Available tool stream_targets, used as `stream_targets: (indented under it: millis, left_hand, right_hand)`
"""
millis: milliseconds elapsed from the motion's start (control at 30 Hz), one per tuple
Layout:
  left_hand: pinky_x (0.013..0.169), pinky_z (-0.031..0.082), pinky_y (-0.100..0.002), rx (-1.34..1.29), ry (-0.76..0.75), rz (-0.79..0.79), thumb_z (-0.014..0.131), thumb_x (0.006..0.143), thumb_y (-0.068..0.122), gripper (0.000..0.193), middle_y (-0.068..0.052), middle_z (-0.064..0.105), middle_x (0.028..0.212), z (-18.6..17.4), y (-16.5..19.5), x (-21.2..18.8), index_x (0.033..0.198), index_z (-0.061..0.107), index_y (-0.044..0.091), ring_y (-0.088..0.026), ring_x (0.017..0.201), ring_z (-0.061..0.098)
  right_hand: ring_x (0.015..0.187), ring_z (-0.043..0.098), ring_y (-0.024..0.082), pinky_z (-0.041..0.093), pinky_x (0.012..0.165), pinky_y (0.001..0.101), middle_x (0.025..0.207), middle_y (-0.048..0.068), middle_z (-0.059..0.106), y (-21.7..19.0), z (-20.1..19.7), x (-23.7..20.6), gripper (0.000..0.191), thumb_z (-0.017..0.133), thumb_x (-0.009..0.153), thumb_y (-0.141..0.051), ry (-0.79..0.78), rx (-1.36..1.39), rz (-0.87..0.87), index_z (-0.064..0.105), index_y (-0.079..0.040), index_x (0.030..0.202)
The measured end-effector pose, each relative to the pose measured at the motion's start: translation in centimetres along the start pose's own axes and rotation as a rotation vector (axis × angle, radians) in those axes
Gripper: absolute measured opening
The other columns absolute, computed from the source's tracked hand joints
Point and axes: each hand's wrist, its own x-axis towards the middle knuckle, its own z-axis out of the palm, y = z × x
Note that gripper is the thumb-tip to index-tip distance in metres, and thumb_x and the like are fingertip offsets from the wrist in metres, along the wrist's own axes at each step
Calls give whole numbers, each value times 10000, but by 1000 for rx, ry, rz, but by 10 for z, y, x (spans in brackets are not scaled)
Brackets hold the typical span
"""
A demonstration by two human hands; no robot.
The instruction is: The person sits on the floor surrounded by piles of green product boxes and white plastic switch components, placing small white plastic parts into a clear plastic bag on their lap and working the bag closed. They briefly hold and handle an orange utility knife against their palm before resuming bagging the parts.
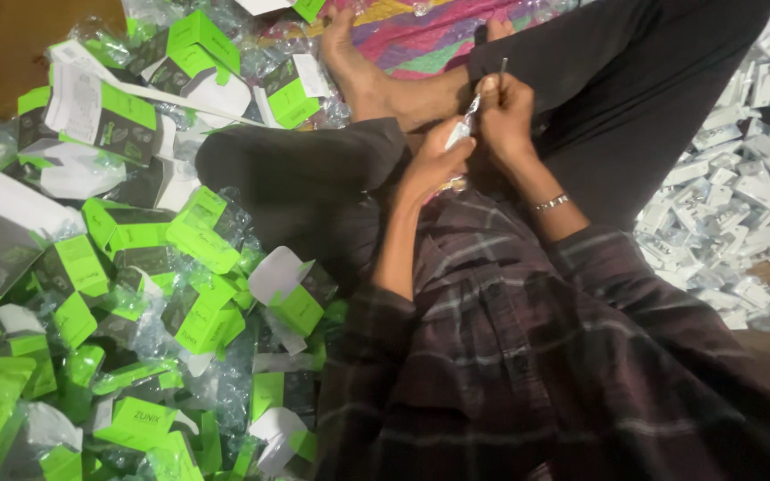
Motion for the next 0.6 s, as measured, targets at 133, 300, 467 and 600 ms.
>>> stream_targets:
  millis: [133, 300, 467, 600]
  left_hand:
    - [507, 280, -207, -203, -186, -54, 632, 1017, 125, 183, 38, 442, 811, -5, 4, -1, 1159, 536, 61, -18, 595, 359]
    - [496, 275, -196, -192, -225, -121, 620, 987, 152, 263, 35, 451, 793, -13, 8, -5, 1220, 514, 91, -16, 582, 362]
    - [495, 274, -208, -310, -246, -193, 623, 1023, 134, 234, 34, 419, 771, -10, -1, -5, 1195, 472, 85, -26, 574, 350]
    - [503, 288, -199, -319, -211, -194, 599, 1035, 223, 213, 32, 441, 759, -15, -10, -2, 1178, 509, 92, -26, 568, 363]
  right_hand:
    - [584, 474, 27, 412, 518, 245, 708, -47, 568, -6, 0, 3, 296, 536, 1107, -147, -10, 147, 128, 602, -55, 833]
    - [611, 466, 26, 398, 533, 245, 736, -48, 575, -5, 0, 4, 291, 544, 1118, -128, -31, 89, 56, 615, -44, 848]
    - [657, 472, 26, 422, 583, 249, 758, -49, 595, 3, 2, 4, 294, 539, 1120, -131, -29, 49, 23, 626, -40, 855]
    - [677, 478, 36, 421, 602, 252, 757, -47, 574, 2, -4, 5, 293, 604, 1105, -198, -61, 18, 0, 621, -22, 871]
